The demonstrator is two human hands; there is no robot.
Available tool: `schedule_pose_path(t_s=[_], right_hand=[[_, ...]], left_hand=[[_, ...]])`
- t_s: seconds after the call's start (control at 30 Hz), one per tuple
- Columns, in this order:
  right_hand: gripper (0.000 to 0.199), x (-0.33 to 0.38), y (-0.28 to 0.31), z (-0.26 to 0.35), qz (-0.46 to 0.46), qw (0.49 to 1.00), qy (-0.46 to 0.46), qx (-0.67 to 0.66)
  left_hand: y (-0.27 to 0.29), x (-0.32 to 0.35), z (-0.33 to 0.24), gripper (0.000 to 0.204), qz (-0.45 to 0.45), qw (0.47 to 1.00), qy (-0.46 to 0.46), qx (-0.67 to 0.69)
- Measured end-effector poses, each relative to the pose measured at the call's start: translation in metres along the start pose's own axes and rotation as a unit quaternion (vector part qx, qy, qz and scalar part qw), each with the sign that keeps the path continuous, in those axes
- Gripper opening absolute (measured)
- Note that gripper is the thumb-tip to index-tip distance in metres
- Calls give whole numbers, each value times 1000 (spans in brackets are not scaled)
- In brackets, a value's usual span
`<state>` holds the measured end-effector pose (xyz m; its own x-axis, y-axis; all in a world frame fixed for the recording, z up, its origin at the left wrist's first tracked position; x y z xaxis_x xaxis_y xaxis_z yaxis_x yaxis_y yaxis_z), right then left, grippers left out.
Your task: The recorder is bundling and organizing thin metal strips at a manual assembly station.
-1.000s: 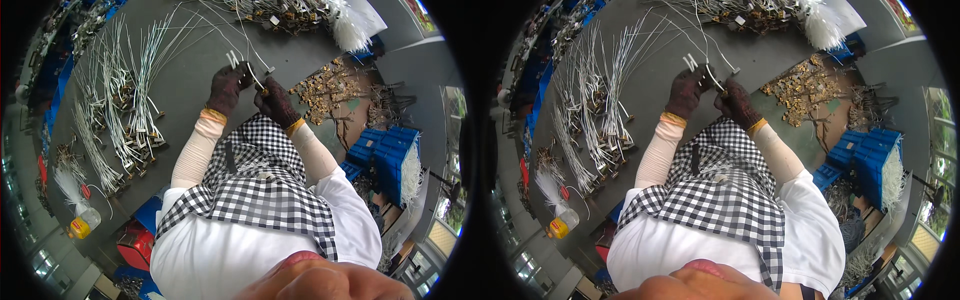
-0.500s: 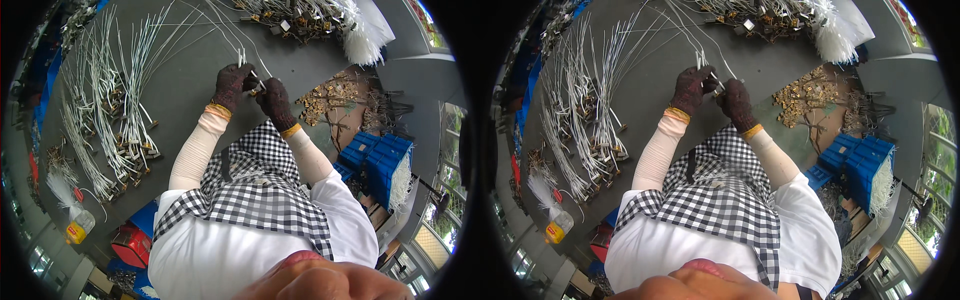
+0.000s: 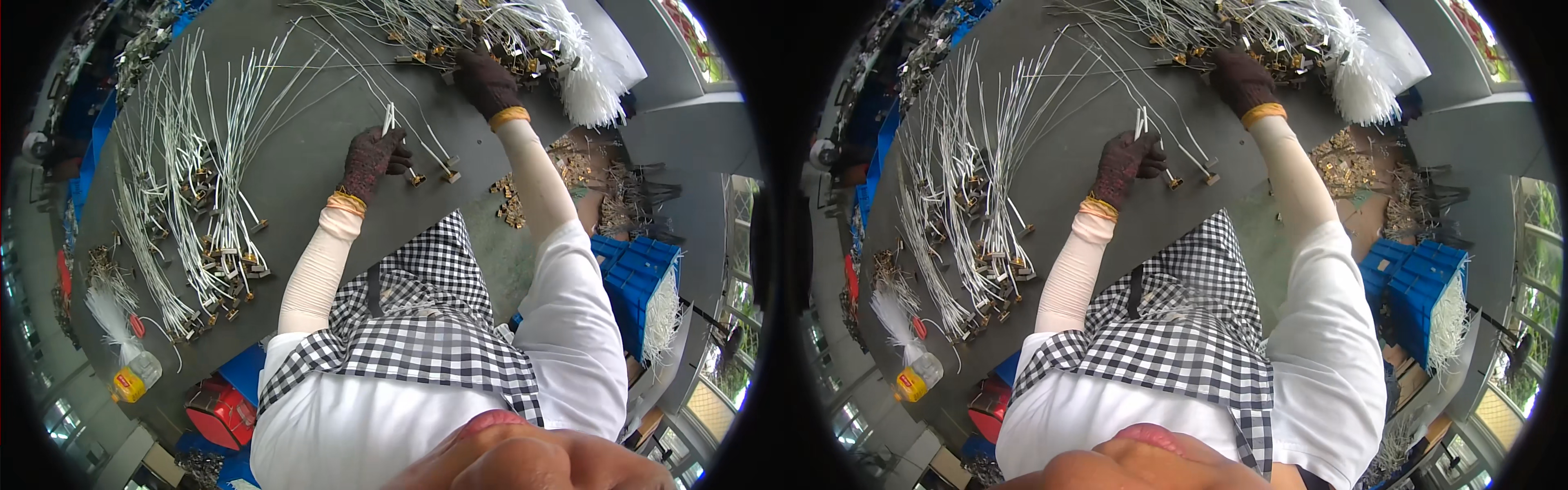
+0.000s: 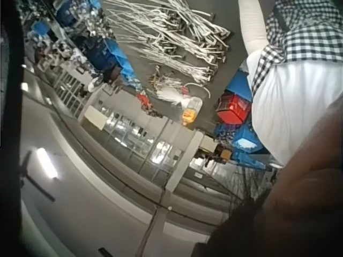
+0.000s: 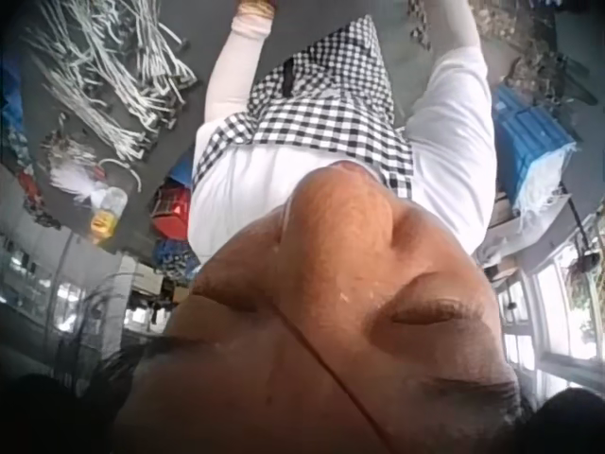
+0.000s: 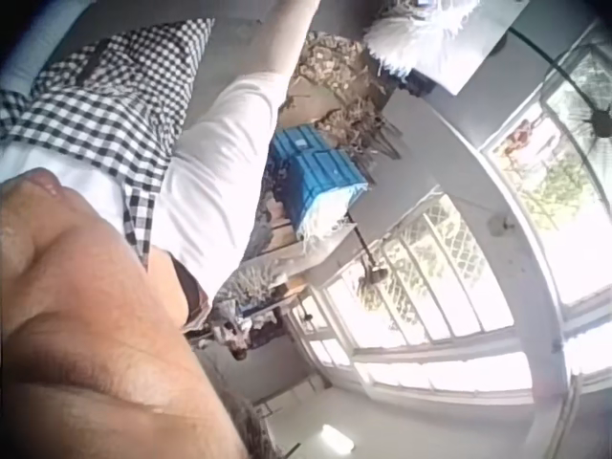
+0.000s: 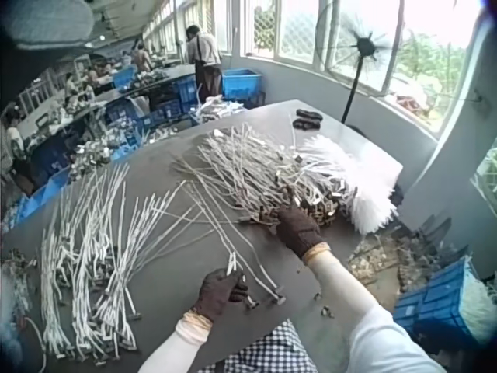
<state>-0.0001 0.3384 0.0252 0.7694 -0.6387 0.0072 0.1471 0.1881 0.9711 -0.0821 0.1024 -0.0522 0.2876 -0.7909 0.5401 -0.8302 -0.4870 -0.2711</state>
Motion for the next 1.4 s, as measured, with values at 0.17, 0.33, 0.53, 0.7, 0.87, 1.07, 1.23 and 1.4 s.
schedule_pose_path(t_s=[0.17, 0.33, 0.53, 0.7, 0.87, 1.07, 1.23, 1.4], right_hand=[[28, 66, 22, -19, -96, 988, 61, -108], [26, 128, 14, -29, -30, 988, -42, -147], [27, 192, -3, -19, -76, 980, -100, -154], [28, 256, -63, -47, -36, 901, -202, -383], [26, 364, -74, -50, 127, 805, -297, -498], [19, 516, -75, -64, 232, 727, -344, -547], [20, 583, -95, -61, 249, 679, -387, -573], [24, 591, -105, -62, 271, 666, -394, -572]], left_hand=[[-36, -4, 5, 28, 75, 986, -38, 147], [-93, -25, 23, 29, 80, 975, -1, 206], [-127, -93, 65, 17, 93, 973, -121, 171], [-154, -75, 85, 25, 68, 977, -7, 201], [-146, -91, 80, 18, 61, 951, 4, 304], [-127, -98, 47, 20, 112, 977, -158, 94], [-112, -102, 24, 13, 146, 923, -109, 338], [-95, -95, 5, 16, 182, 912, -155, 333]])
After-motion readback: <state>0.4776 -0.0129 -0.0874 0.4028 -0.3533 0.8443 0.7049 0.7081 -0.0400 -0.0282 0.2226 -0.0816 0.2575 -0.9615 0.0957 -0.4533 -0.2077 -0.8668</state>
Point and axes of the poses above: each hand's wrist, its own x-axis away from the middle knuckle, its own y-axis out of the back of the hand, z = x × y, the point moved 9 cm from there along -x, towards the middle knuckle, and after that the axes turned 7 degrees about z, right-handed, at the moved point
